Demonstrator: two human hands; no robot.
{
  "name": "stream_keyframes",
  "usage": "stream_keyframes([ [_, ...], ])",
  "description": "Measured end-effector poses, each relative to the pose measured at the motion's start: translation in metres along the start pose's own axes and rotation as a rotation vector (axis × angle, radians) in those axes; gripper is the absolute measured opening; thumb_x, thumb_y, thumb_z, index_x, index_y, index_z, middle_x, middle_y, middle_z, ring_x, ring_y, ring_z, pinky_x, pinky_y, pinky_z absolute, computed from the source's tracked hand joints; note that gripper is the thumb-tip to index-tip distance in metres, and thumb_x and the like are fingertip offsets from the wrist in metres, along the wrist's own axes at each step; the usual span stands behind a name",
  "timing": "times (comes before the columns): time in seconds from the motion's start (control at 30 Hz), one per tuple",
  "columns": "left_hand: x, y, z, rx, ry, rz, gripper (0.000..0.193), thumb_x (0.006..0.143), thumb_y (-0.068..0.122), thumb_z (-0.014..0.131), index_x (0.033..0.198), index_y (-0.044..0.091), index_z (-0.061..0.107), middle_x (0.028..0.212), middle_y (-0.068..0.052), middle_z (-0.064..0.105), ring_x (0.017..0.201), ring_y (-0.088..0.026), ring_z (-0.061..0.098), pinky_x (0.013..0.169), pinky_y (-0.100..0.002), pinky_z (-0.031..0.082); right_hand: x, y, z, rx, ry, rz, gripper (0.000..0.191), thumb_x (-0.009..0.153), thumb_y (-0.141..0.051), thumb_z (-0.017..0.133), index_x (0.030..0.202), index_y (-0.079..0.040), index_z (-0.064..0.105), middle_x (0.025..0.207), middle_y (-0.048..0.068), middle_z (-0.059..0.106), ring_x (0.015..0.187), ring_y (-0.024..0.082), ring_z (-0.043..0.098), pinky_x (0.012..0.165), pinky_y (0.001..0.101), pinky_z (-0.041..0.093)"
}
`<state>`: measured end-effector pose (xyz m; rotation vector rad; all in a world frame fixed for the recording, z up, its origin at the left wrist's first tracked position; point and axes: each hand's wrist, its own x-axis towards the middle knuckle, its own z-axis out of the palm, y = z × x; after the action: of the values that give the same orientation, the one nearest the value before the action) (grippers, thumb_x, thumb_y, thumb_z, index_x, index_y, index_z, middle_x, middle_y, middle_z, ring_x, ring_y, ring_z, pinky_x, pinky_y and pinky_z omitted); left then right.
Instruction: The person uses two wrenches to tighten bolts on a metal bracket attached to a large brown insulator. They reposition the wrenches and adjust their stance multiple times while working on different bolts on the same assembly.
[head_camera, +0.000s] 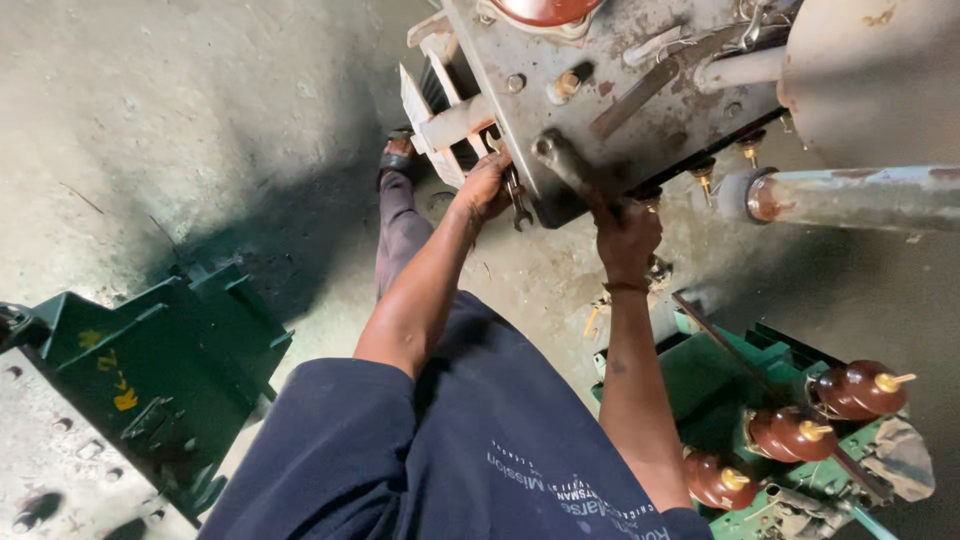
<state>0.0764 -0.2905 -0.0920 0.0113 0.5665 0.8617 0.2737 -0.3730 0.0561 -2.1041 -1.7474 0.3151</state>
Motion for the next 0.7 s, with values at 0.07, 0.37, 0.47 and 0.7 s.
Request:
stream_keyframes([
  [0.07,0.004,-0.003,0.013,0.042,-0.024,0.015,0.018,0.104,0.019,0.059,0.101,0.004,0.07,0.087,-0.002,0.07,0.073,-0.011,0.064,0.062,-0.029,0.053,0.007,0.004,-0.002,-0.024,0.021,-0.033,0.051,0.094,-0.057,0.074,0.075,-0.01,0.074,0.064,0.015,0.064,0.06,0.038,0.062,0.054,0.0472,0.043],
  [0.37,0.001,0.007,0.041,-0.192,-0.08,0.001,0.017,0.104,0.016,0.055,0.1,0.01,0.07,0.079,-0.003,0.071,0.054,-0.011,0.061,0.043,-0.023,0.044,0.064,0.01,-0.026,-0.284,-0.185,-0.218,0.066,0.097,-0.06,0.075,0.067,-0.003,0.063,0.066,0.019,0.061,0.063,0.042,0.058,0.061,0.0509,0.043],
  [0.47,-0.001,0.005,0.041,-0.112,0.032,-0.014,0.016,0.103,0.013,0.055,0.098,0.009,0.069,0.08,-0.003,0.071,0.057,-0.011,0.062,0.044,-0.023,0.042,0.055,0.001,-0.025,-0.259,-0.276,-0.139,0.063,0.102,-0.06,0.067,0.07,-0.006,0.067,0.069,0.019,0.063,0.066,0.042,0.062,0.062,0.0513,0.044],
  [0.7,-0.005,0.007,0.028,0.055,0.05,-0.002,0.029,0.103,0.029,0.055,0.081,0.01,0.06,0.063,0.0,0.053,0.048,-0.01,0.043,0.044,-0.027,0.032,0.019,-0.018,-0.013,-0.126,-0.077,-0.116,0.055,0.1,-0.061,0.06,0.091,-0.01,0.078,0.068,0.019,0.066,0.065,0.044,0.062,0.055,0.0528,0.044],
])
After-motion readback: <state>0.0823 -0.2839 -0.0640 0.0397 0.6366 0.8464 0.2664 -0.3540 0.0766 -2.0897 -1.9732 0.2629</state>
